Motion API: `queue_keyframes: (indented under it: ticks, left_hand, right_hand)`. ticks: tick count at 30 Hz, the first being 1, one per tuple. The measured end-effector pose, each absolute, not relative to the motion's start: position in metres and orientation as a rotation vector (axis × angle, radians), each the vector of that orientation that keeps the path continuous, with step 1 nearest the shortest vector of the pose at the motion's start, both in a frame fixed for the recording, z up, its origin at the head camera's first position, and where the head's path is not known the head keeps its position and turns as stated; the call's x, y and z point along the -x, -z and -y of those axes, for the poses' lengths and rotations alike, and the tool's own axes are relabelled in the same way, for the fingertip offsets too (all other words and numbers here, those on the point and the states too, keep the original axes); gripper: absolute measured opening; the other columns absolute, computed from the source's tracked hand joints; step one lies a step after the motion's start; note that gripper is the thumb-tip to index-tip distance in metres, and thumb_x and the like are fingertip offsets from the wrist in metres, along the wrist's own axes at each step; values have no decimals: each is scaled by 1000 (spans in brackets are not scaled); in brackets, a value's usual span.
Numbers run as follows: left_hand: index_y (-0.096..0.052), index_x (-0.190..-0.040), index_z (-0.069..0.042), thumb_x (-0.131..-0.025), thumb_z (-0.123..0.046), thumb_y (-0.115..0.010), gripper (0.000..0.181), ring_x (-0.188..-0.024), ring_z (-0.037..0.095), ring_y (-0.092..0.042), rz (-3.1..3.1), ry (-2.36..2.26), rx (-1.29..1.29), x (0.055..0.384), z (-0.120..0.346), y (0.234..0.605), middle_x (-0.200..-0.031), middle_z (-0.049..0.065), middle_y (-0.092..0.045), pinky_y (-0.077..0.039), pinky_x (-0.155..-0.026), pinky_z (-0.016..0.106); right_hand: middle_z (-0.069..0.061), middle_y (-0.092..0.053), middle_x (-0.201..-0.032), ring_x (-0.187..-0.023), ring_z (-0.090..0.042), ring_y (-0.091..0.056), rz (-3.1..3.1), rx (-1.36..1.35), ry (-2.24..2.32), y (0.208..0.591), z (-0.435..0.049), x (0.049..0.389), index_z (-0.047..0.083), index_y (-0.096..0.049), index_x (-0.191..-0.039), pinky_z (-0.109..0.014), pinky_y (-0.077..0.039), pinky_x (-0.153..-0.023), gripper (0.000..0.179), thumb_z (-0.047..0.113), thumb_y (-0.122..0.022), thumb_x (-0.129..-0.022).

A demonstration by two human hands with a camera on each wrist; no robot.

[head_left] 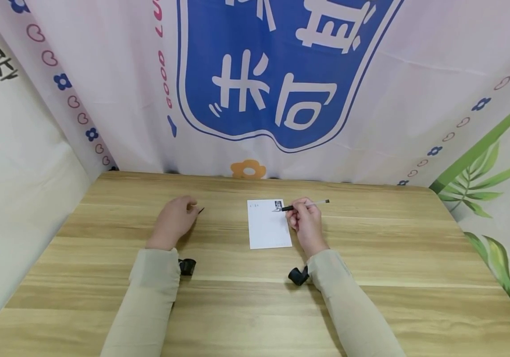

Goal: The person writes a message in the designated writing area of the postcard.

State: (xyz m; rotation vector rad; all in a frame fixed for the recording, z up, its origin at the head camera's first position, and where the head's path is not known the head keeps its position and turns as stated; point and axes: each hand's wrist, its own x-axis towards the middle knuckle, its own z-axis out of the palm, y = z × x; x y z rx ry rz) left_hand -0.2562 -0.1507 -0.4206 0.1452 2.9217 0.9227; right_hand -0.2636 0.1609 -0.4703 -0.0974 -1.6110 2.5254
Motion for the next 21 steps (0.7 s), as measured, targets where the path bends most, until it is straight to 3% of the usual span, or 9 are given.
queue_keyframes:
  ticks: [11, 21]
  left_hand:
    - [-58, -135, 9, -106, -11, -52, 36, -123, 44, -57, -2922, -904, -141, 261, 155, 429, -134, 29, -59, -46, -102, 56]
    - [-65, -124, 8, -102, -1, -53, 27, -106, 39, -63, -2904, -944, -129, 263, 158, 433, -118, 25, -66, -52, -90, 51]
  right_hand:
    - [-3, -58, -58, -43, -6, -42, 1642, 115, -2497, 472, -161, 265, 4, -54, -82, -17, -30, -41, 19, -1, -47, -98]
    - [-2, -58, -58, -43, -6, -42, 1662, 128, -2490, 471, -160, 264, 3, -53, -82, -17, -30, -41, 18, -1, -47, -99]
